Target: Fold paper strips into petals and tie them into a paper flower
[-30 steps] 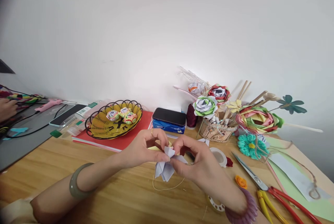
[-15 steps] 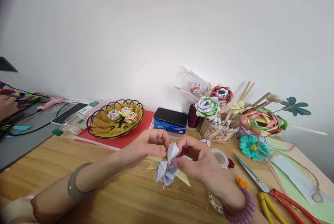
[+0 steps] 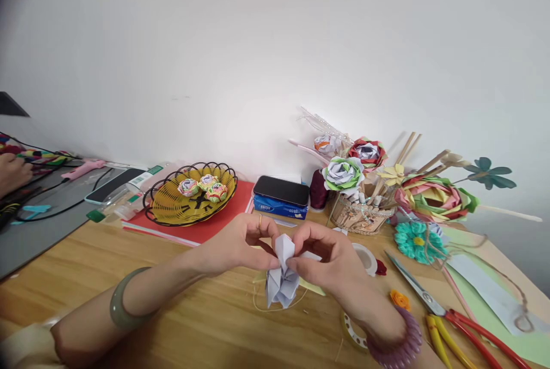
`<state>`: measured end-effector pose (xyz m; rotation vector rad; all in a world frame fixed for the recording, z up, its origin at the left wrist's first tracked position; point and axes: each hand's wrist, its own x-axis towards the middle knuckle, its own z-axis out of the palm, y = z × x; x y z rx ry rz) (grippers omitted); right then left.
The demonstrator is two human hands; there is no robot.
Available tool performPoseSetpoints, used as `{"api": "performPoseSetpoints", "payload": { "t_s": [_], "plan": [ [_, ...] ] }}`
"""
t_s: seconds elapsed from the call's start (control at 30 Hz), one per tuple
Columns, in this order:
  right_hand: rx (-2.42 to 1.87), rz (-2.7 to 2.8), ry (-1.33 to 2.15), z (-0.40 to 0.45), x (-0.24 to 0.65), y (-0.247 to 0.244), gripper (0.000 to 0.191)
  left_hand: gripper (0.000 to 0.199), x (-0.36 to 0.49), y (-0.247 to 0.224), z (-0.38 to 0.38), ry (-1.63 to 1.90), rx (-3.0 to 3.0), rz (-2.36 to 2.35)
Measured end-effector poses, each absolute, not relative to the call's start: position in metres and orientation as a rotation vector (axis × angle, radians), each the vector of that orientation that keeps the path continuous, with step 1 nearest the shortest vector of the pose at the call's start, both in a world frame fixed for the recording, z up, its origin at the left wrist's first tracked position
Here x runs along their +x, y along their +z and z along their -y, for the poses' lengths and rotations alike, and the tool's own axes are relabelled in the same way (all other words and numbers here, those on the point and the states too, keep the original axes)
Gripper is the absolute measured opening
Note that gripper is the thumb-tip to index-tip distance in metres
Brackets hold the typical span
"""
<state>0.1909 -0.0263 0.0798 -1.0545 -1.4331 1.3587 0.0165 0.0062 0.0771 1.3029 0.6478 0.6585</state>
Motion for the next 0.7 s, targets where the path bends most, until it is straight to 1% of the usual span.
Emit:
{"api": "performPoseSetpoints", "payload": {
  "t_s": [0.1, 0.2, 0.27, 0.43, 0.6, 0.7],
  "plan": [
    [-1.052, 1.484, 1.387, 0.0257, 0.1922, 0.0786, 0.013, 0.023, 0.0166, 0.0765, -0.0073, 0.661, 1.299, -0.637],
    [-1.042, 1.519, 1.407, 0.0253, 0.1921, 0.0786, 0.013, 0.017, 0.0172, 0.0778, -0.0078, 0.658, 1.249, -0.599],
    [-1.064, 1.502, 1.389, 0.0262, 0.1904, 0.0795, 0.013, 0.014, 0.0176, 0.0787, -0.0076, 0.651, 1.23, -0.579],
    [-1.147, 1.453, 1.334, 0.0275, 0.1875, 0.0814, 0.013, 0.015, 0.0167, 0.0795, -0.0071, 0.625, 1.301, -0.639],
    [-1.142, 1.692, 1.372, 0.0211, 0.1941, 0.0836, 0.011, 0.013, 0.0162, 0.0805, -0.0077, 0.622, 1.358, -0.707],
    [-1.117, 1.72, 1.406, 0.0193, 0.1967, 0.0846, 0.008, 0.012, 0.017, 0.0813, -0.0074, 0.621, 1.365, -0.742]
  ]
}}
